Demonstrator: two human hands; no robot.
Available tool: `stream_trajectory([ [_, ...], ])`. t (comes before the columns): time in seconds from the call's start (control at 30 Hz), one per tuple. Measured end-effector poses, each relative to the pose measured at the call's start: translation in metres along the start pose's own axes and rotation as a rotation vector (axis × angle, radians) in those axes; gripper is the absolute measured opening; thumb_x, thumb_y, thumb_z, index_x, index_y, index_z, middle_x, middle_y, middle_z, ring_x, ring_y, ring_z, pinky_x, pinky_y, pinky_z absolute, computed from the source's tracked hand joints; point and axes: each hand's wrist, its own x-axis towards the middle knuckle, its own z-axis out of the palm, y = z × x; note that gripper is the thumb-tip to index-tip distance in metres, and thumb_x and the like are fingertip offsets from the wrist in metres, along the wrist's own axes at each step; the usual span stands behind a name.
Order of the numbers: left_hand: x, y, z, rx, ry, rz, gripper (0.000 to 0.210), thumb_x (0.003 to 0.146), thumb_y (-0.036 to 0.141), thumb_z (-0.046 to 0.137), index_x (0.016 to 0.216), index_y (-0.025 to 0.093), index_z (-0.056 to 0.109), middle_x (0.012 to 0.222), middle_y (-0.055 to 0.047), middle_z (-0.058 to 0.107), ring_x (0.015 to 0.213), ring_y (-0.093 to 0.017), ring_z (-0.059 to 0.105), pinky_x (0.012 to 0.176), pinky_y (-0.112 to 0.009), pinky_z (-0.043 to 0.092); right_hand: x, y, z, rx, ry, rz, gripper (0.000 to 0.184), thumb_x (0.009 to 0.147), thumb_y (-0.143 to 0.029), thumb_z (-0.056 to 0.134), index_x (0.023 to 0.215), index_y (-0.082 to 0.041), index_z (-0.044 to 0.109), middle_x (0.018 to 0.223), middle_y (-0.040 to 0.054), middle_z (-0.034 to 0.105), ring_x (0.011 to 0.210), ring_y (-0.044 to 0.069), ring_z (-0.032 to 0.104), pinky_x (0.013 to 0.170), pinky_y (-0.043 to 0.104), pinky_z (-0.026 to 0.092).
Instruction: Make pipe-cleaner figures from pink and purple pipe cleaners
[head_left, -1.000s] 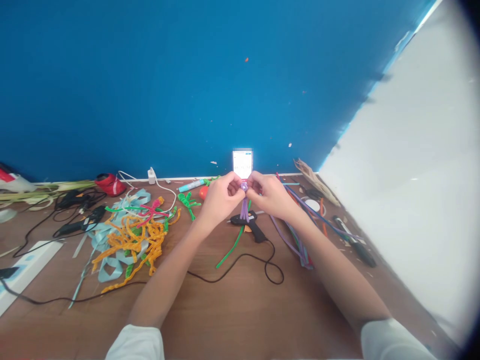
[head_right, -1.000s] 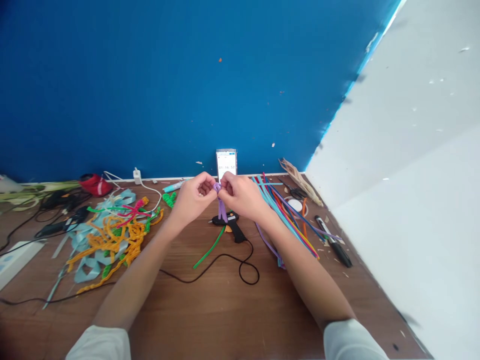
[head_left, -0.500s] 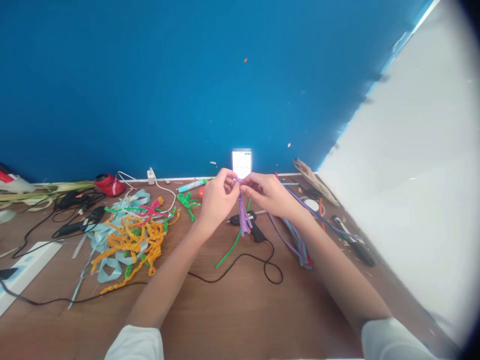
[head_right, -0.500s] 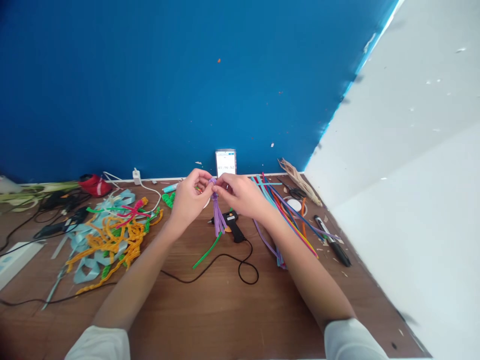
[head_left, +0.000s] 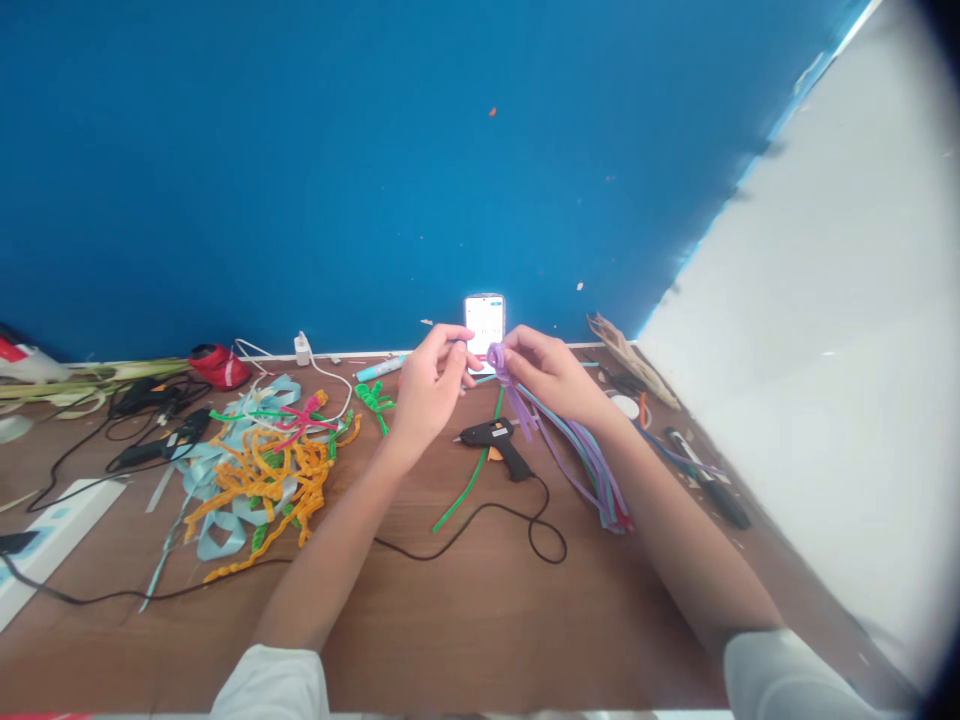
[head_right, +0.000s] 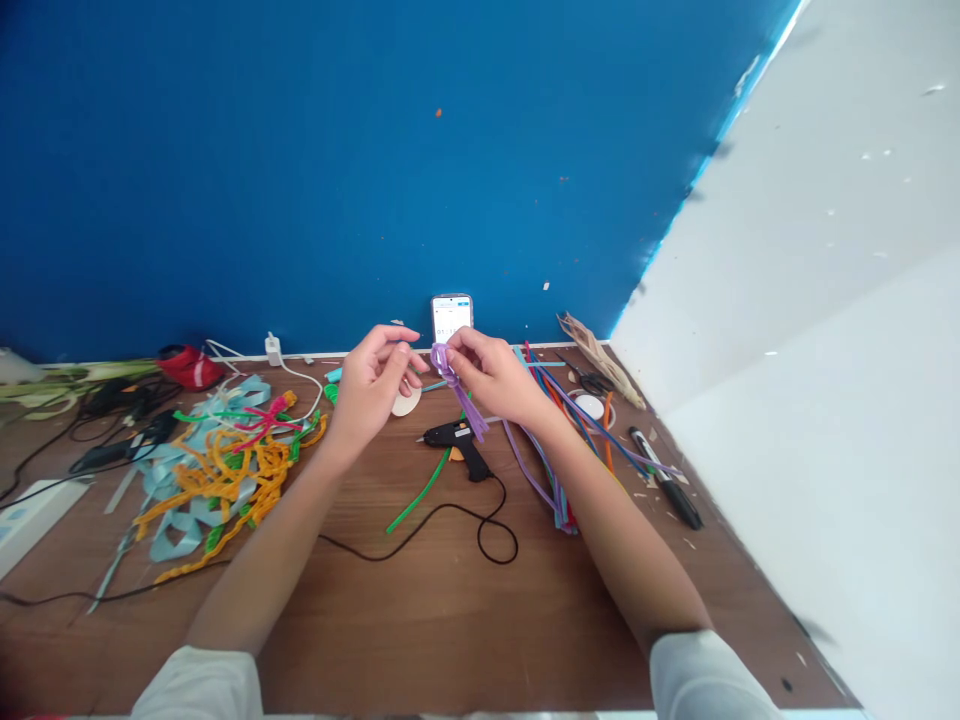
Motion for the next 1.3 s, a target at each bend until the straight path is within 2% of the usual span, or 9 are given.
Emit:
stream_trajectory([
  [0.1, 0.005, -0.008, -0.001, -0.028, -0.139, 0.002, 0.021, 0.091, 0.036, 0.061, 0.101, 0.018, 0.064, 0.087, -0.004, 0.067, 0.07, -0.013, 0.063, 0.05, -0.019, 0.048, 0.0, 0.002, 0.003, 0.182, -0.036, 0.023, 0.024, 0.096, -0.04, 0.055, 0.085, -0.019, 0.056, 0.071, -0.0016, 0.058, 0.061, 0.011, 0.05, 0.057, 0.025, 0.039],
  [0.17, 0.008, -0.013, -0.001, -0.054, -0.184, 0.009, 0.024, 0.087, 0.039, 0.066, 0.098, 0.018, 0.065, 0.087, -0.004, 0.065, 0.073, -0.014, 0.062, 0.049, -0.019, 0.048, 0.0, 0.003, 0.005, 0.235, -0.04, 0.027, 0.027, 0.093, -0.044, 0.06, 0.084, -0.019, 0.058, 0.071, -0.0011, 0.059, 0.062, 0.011, 0.051, 0.057, 0.025, 0.04],
  [0.37, 0.009, -0.015, -0.002, -0.114, -0.244, 0.005, 0.03, 0.084, 0.045, 0.069, 0.094, 0.019, 0.059, 0.082, -0.002, 0.059, 0.068, -0.012, 0.056, 0.047, -0.018, 0.048, 0.0, 0.002, 0.005, 0.179, -0.021, 0.024, 0.034, 0.089, -0.05, 0.064, 0.081, -0.017, 0.062, 0.069, 0.0, 0.06, 0.062, 0.012, 0.051, 0.055, 0.024, 0.038],
  [0.57, 0.005, -0.014, 0.005, -0.066, -0.197, 0.026, 0.027, 0.089, 0.044, 0.063, 0.09, 0.02, 0.054, 0.083, -0.001, 0.059, 0.072, -0.013, 0.06, 0.048, -0.018, 0.049, 0.0, 0.0, 0.006, 0.026, 0.073, -0.011, 0.025, 0.09, -0.036, 0.062, 0.074, -0.017, 0.062, 0.064, -0.0016, 0.06, 0.057, 0.01, 0.047, 0.054, 0.024, 0.035],
  [0.7, 0.001, -0.012, 0.011, -0.024, -0.107, 0.066, 0.023, 0.093, 0.039, 0.058, 0.083, 0.021, 0.049, 0.071, 0.003, 0.059, 0.059, -0.01, 0.061, 0.051, -0.021, 0.052, 0.0, 0.0, 0.009, -0.038, 0.12, -0.056, 0.021, 0.089, -0.025, 0.057, 0.069, -0.018, 0.06, 0.061, -0.0027, 0.055, 0.057, 0.011, 0.046, 0.056, 0.025, 0.035],
  [0.83, -0.002, -0.009, 0.014, 0.038, -0.038, 0.078, 0.02, 0.094, 0.035, 0.056, 0.081, 0.021, 0.048, 0.066, 0.004, 0.06, 0.056, -0.01, 0.062, 0.053, -0.022, 0.051, -0.001, 0.001, 0.01, -0.151, 0.171, -0.094, 0.021, 0.087, -0.022, 0.054, 0.066, -0.019, 0.057, 0.06, -0.003, 0.052, 0.057, 0.011, 0.044, 0.057, 0.026, 0.033],
  [1.0, -0.003, -0.009, 0.016, 0.104, -0.018, 0.075, 0.019, 0.095, 0.035, 0.055, 0.084, 0.022, 0.048, 0.067, 0.002, 0.06, 0.057, -0.011, 0.063, 0.053, -0.023, 0.05, -0.002, 0.001, 0.01, -0.217, 0.184, -0.101, 0.023, 0.088, -0.024, 0.054, 0.066, -0.019, 0.057, 0.059, -0.0025, 0.051, 0.057, 0.011, 0.044, 0.057, 0.027, 0.032],
  [1.1, -0.001, -0.012, 0.013, 0.071, -0.044, 0.059, 0.018, 0.095, 0.035, 0.055, 0.086, 0.022, 0.046, 0.07, 0.002, 0.06, 0.057, -0.012, 0.063, 0.053, -0.023, 0.05, -0.002, -0.001, 0.01, -0.17, 0.179, -0.089, 0.023, 0.089, -0.025, 0.055, 0.067, -0.019, 0.058, 0.059, -0.0031, 0.051, 0.055, 0.011, 0.043, 0.056, 0.027, 0.032],
  [1.3, 0.006, -0.019, 0.007, -0.132, -0.208, 0.032, 0.021, 0.093, 0.04, 0.059, 0.093, 0.02, 0.051, 0.078, 0.0, 0.061, 0.064, -0.011, 0.062, 0.06, -0.025, 0.053, -0.001, 0.0, 0.009, 0.007, 0.151, -0.022, 0.02, 0.092, -0.032, 0.058, 0.077, -0.018, 0.059, 0.063, -0.0022, 0.056, 0.057, 0.011, 0.049, 0.055, 0.026, 0.036],
])
